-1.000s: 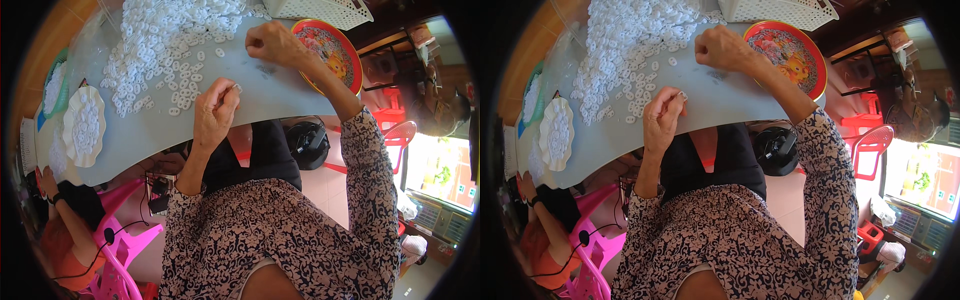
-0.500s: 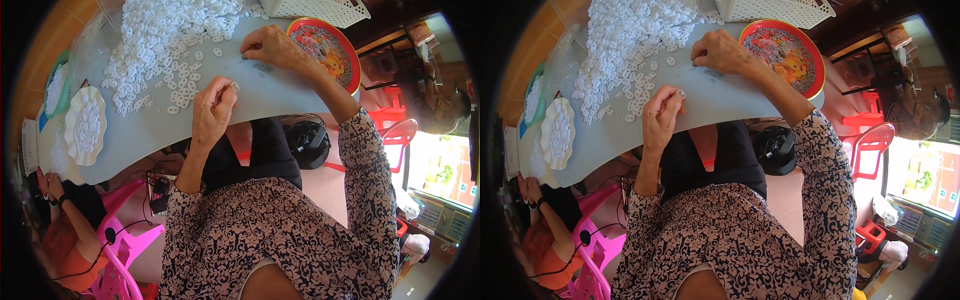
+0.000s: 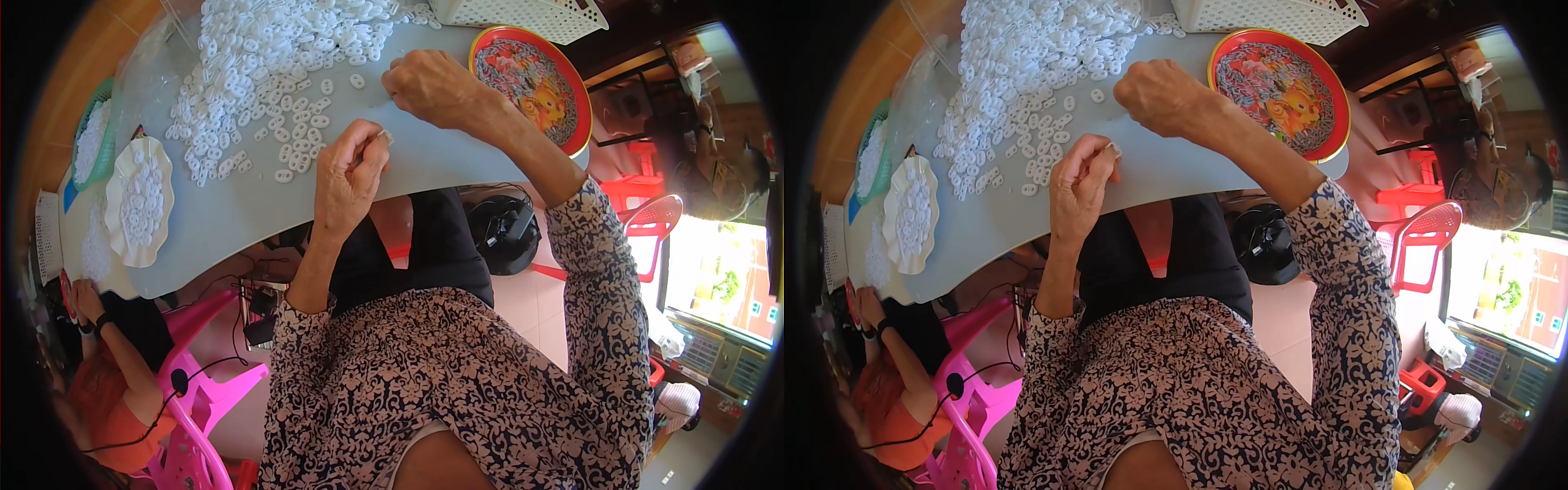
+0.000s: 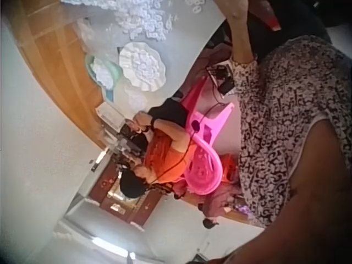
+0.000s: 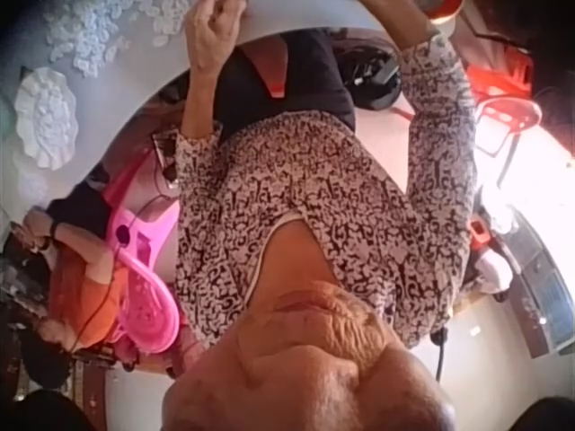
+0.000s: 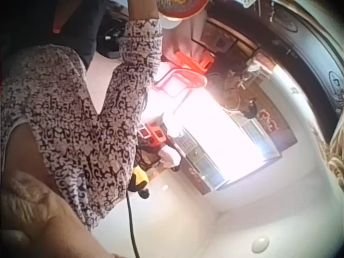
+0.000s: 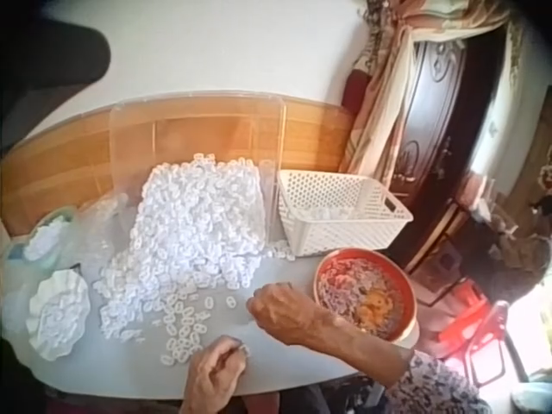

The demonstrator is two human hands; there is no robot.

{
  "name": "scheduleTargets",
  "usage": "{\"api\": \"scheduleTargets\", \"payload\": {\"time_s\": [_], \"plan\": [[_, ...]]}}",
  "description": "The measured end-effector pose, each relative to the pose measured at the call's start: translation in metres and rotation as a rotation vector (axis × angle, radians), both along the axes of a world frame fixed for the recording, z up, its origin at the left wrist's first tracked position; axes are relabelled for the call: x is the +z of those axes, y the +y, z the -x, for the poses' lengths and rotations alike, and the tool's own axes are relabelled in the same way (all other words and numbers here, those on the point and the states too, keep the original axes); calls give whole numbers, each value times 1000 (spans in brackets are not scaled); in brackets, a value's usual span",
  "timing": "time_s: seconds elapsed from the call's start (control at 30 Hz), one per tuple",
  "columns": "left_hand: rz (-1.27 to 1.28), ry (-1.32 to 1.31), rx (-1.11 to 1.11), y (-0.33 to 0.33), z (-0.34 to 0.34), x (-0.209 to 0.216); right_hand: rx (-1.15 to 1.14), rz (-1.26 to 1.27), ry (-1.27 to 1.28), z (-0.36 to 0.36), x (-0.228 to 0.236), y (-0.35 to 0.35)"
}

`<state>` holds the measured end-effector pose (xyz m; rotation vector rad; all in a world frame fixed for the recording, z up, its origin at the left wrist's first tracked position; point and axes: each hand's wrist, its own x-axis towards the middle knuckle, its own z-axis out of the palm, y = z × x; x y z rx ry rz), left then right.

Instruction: Manually inspecting and sorting small white plastic components at a table.

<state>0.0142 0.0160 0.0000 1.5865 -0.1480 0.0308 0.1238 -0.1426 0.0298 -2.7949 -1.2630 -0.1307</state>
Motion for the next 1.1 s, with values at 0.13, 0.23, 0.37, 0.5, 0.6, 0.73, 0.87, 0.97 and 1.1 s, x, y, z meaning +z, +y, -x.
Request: {"api": "scheduleTargets", "payload": {"time_s": [0.13,0.23,0.37,0.5,0.6,0.73,0.87,0.97,1.1], "plan": [[2,14,21,-1,-1,-1,-89,-67,39,8,9,2],[44,-9,69,0,-2,-2,-108,-432,261,31,15,4],[160,-4,54,4,-3,-4,-271,-782,541,61,3,0],[218,11,38,-1,0,-1,-327,-1030,781,80,-18,-7],[187,16,10,-4,5,-5,-276,-1309,895,84,-28,-10],[183,9,36,-9,4,-4,-274,-1477,897,86,-26,-6],[209,11,45,-19,6,-4,-309,-1502,869,85,-27,-3],[197,2,73,-22,6,-5,-299,-1542,885,87,-27,-2],[182,-16,72,-23,4,-6,-290,-1497,844,86,-28,-2]]}}
